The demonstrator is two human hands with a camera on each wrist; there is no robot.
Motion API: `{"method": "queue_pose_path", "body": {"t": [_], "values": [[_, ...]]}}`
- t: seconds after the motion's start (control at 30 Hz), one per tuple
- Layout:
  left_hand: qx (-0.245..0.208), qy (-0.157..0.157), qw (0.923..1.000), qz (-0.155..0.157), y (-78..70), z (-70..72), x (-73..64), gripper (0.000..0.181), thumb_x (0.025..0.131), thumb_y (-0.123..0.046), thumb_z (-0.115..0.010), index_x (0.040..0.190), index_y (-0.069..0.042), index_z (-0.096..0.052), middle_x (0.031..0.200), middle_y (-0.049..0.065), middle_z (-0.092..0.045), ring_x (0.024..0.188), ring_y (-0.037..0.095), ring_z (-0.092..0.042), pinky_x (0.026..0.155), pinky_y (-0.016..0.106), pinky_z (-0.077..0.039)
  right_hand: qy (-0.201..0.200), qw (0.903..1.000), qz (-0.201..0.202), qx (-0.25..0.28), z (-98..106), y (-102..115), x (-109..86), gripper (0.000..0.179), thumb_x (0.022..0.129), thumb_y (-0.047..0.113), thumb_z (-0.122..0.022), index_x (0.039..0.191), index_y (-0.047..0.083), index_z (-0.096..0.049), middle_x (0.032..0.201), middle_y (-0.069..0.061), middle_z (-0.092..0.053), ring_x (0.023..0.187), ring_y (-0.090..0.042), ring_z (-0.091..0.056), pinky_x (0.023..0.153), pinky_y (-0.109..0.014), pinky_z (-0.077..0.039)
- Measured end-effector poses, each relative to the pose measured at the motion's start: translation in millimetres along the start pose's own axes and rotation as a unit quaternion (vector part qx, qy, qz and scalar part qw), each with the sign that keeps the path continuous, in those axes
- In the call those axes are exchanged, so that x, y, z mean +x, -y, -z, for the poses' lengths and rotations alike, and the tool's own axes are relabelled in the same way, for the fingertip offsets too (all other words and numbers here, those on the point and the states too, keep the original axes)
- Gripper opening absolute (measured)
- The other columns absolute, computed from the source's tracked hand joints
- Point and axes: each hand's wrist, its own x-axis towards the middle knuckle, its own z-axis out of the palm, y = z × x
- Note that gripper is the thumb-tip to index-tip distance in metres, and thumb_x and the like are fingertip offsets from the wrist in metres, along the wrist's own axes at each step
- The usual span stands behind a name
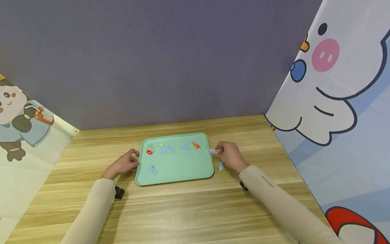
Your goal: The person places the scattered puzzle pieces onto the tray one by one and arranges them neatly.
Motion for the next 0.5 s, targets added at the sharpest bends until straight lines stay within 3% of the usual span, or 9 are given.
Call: {"method": "queue_pose_path", "body": {"t": [0.2,0.5], "values": [[0.002,0.001,1.0,0.0,-0.3,0.1,-0.8,0.04,0.091,-0.004,-0.057,0.125,0.002,-0.037,0.091,0.017,-0.061,0.069,0.02,-0.062,0.063,0.034,-0.052,0.017,0.9996,0.003,0.021,-15.3,24.5,11.2,0.011,0.077,-0.005,-0.07,0.087,-0.001,-0.068,0.075,-0.003,-0.062,0.07,-0.014,-0.057,0.063,-0.027,-0.049],[-0.002,-0.002,1.0,0.0,-3.3,-0.1,-2.4,0.04,0.09,-0.003,-0.057,0.125,0.002,-0.037,0.091,0.018,-0.061,0.07,0.021,-0.062,0.064,0.034,-0.052,0.077,0.9969,0.016,0.004,-54.6,66.6,26.3,0.013,0.076,-0.004,-0.07,0.085,0.004,-0.07,0.074,0.003,-0.062,0.07,-0.009,-0.056,0.068,-0.027,-0.048]]}}
